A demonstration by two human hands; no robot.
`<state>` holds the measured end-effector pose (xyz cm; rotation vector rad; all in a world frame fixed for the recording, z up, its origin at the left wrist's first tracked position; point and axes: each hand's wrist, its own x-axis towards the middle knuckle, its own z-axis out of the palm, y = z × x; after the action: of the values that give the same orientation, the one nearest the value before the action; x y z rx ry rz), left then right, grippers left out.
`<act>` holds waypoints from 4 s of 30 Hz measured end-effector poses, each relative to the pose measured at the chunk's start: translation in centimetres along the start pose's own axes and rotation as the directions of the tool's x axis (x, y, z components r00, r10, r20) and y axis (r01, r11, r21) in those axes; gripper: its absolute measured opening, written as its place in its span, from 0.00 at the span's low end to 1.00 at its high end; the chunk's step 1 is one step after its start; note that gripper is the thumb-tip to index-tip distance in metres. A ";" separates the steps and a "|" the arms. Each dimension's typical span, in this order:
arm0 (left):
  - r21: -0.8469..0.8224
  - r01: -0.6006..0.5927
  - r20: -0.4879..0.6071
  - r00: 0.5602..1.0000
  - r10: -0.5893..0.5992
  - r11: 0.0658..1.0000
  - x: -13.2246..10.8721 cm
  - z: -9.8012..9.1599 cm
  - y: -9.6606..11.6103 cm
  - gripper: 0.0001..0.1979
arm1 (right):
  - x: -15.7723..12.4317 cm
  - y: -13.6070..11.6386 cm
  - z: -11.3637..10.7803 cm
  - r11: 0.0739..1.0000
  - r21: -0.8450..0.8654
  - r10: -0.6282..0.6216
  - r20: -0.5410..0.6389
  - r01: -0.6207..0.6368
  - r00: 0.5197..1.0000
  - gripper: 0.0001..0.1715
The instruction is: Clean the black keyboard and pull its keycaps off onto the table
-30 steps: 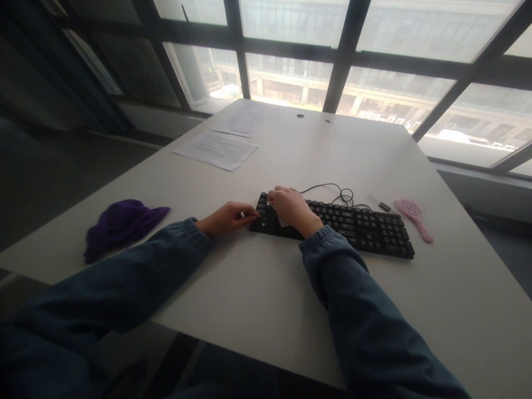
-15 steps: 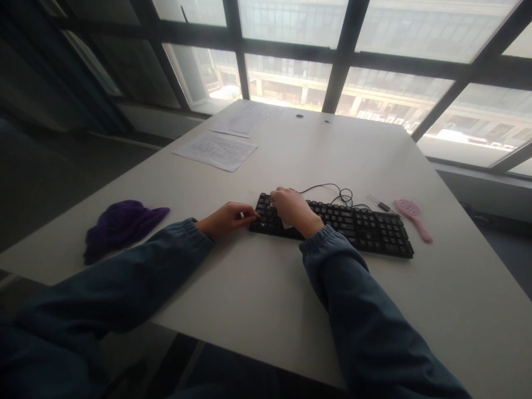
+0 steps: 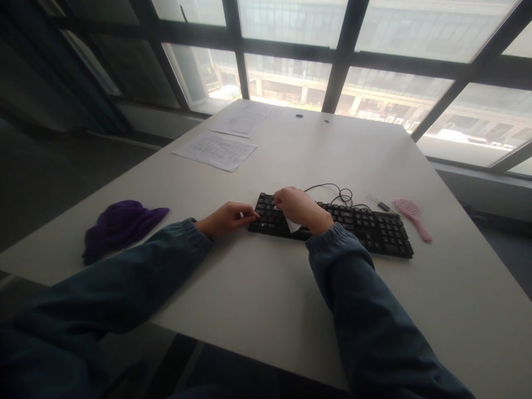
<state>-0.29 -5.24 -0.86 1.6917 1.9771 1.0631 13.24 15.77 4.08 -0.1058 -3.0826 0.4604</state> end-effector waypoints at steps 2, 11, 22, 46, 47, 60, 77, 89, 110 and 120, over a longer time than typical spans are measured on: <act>-0.005 0.002 0.001 1.000 -0.002 1.000 0.0 0.0 0.0 0.13 | 0.3 -0.5 0.4 1.000 0.001 -0.029 0.027 0.029 0.999 0.06; -0.004 0.014 0.007 1.000 -0.014 1.000 0.0 0.0 0.1 0.13 | 0.0 -0.6 0.1 0.997 -0.073 0.015 0.065 -0.010 0.998 0.07; -0.018 0.023 0.004 1.000 -0.023 1.000 0.1 0.0 0.0 0.15 | 0.4 -1.6 1.7 0.994 -0.077 -0.077 -0.027 0.074 0.997 0.08; -0.024 0.021 0.001 1.000 -0.021 0.999 0.0 0.0 -0.1 0.14 | 0.4 -1.9 1.8 0.993 -0.072 -0.092 -0.052 0.088 0.994 0.09; -0.023 0.020 0.002 1.000 -0.020 1.000 -0.1 0.0 -0.1 0.14 | 0.3 -1.9 1.7 0.994 -0.068 -0.093 -0.050 0.090 0.994 0.08; -0.010 0.005 0.008 1.000 -0.005 1.000 -0.2 -0.1 -0.3 0.14 | -0.4 -0.5 -0.2 0.993 -0.112 0.037 -0.018 -0.039 0.999 0.08; -0.017 0.029 0.005 1.000 -0.029 0.999 -0.1 -0.1 0.1 0.15 | 0.1 -1.0 1.7 0.991 0.086 -0.096 -0.079 0.103 0.992 0.09; -0.013 0.005 -0.004 1.000 -0.005 1.000 -0.2 0.0 -0.3 0.14 | 0.7 0.5 2.1 0.994 0.083 0.095 -0.245 -0.077 0.965 0.12; 0.323 -0.050 -0.195 0.974 0.118 0.945 3.7 4.3 3.7 0.16 | -7.8 -1.2 4.9 0.972 0.139 -0.114 -0.423 0.188 0.899 0.22; 0.350 -0.110 -0.168 0.970 0.178 0.930 3.5 5.4 5.6 0.11 | -9.8 0.3 6.5 0.969 -0.117 -0.248 -0.406 0.219 0.880 0.35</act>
<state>6.47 -0.06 0.28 2.0042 2.2996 1.0177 22.85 13.49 -2.39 0.1483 -2.6409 0.2763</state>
